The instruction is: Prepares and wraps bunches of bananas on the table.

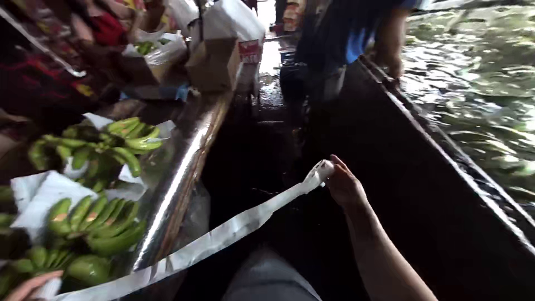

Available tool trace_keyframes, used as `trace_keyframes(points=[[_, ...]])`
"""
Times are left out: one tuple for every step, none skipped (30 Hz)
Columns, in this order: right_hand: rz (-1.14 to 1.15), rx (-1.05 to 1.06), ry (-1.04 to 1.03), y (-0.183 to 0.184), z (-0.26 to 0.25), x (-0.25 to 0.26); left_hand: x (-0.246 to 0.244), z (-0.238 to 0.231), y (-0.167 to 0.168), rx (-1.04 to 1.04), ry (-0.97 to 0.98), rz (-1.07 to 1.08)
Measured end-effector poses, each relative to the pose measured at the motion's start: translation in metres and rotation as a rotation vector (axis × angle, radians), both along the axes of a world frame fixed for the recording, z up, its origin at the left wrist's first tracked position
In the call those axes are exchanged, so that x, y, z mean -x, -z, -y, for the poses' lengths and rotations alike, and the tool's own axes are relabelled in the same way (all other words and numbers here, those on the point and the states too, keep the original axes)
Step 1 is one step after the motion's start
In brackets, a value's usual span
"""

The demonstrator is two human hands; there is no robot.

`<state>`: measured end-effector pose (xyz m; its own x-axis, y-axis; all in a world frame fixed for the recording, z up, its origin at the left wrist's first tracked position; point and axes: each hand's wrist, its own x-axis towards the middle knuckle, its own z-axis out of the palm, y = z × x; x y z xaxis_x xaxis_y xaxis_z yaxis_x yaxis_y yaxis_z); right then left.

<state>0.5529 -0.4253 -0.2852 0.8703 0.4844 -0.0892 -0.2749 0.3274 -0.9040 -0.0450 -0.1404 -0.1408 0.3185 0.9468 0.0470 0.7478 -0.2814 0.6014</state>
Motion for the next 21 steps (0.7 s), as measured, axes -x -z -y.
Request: trace_keyframes(points=[[0.042,0.012,-0.067,-0.005,-0.033,0.023,0.015,0.002,0.007,0.015,0.044,-0.063],[0.084,0.042,-0.157,-0.01,-0.066,0.05,0.024,0.005,0.016,0.023,0.085,-0.074],[0.116,0.081,-0.241,-0.016,-0.1,0.08,0.028,0.006,0.027,0.009,0.121,-0.039],[0.149,0.104,-0.332,-0.02,-0.132,0.112,0.03,0.005,0.044,-0.027,0.162,0.024],[0.177,0.118,-0.424,-0.022,-0.162,0.145,0.027,0.001,0.06,-0.058,0.201,0.101],[0.205,0.118,-0.51,-0.023,-0.188,0.178,0.02,-0.003,0.075,-0.055,0.233,0.187],[0.217,0.106,-0.597,-0.023,-0.209,0.21,0.011,-0.006,0.087,-0.01,0.257,0.264],[0.212,0.094,-0.672,-0.021,-0.226,0.242,0.001,-0.009,0.096,0.069,0.279,0.325],[0.19,0.083,-0.741,-0.019,-0.239,0.272,-0.01,-0.012,0.101,0.169,0.286,0.363],[0.161,0.061,-0.803,-0.014,-0.25,0.3,-0.021,-0.017,0.105,0.279,0.274,0.384],[0.135,0.04,-0.86,-0.008,-0.258,0.324,-0.032,-0.021,0.108,0.384,0.242,0.403],[0.121,0.023,-0.903,0.0,-0.264,0.345,-0.041,-0.026,0.112,0.487,0.197,0.422],[0.111,0.016,-0.934,0.005,-0.269,0.363,-0.048,-0.029,0.115,0.572,0.138,0.455],[0.117,0.024,-0.955,0.009,-0.272,0.376,-0.052,-0.032,0.119,0.627,0.067,0.477],[0.147,0.043,-0.973,0.011,-0.275,0.384,-0.052,-0.035,0.123,0.66,-0.001,0.489],[0.209,0.068,-0.992,0.013,-0.277,0.389,-0.049,-0.039,0.126,0.666,-0.052,0.488],[0.313,0.112,-1.016,0.016,-0.28,0.39,-0.042,-0.043,0.13,0.655,-0.081,0.474],[0.459,0.207,-1.044,0.018,-0.282,0.388,-0.034,-0.047,0.133,0.638,-0.09,0.461],[0.63,0.374,-1.075,0.018,-0.283,0.385,-0.023,-0.05,0.134,0.613,-0.093,0.441],[0.783,0.578,-1.166,0.016,-0.285,0.381,-0.012,-0.054,0.132,0.574,-0.089,0.406],[0.907,0.799,-1.331,0.014,-0.29,0.374,-0.001,-0.059,0.127,0.526,-0.084,0.339]])
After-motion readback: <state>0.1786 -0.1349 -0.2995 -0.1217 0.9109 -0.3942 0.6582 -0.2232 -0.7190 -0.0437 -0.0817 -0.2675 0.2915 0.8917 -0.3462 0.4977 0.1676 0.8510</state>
